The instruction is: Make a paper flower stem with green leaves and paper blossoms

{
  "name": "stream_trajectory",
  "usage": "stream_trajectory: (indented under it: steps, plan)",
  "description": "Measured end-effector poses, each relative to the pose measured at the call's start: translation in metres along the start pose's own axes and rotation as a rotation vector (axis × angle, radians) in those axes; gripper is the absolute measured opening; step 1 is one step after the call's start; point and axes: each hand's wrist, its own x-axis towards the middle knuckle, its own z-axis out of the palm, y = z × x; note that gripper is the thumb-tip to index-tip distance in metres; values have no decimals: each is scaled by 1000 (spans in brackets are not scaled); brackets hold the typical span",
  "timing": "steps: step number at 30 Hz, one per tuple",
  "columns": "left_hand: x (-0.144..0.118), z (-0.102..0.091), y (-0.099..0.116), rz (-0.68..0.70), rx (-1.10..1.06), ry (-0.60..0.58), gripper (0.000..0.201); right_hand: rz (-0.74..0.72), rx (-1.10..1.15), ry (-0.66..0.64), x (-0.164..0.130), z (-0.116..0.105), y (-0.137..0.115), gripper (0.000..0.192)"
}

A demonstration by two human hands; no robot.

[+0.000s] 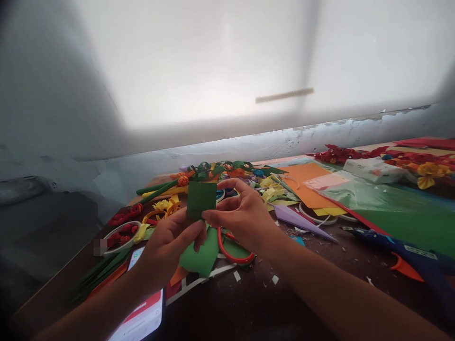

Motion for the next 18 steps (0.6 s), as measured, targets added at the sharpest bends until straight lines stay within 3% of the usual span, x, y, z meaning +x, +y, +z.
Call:
stream_trajectory:
  steps: [6, 12, 18]
  plan:
    - [2, -2, -1, 18, 31, -19, 16, -28, -84, -2, 2, -5, 0, 65]
    - [7, -13, -4, -7, -41, -48, 16, -284, -243, 115, 9, -23, -12, 55]
    - [7, -32, 0, 27, -13, -269, 13, -336, -372, -119, 4, -12, 1, 39]
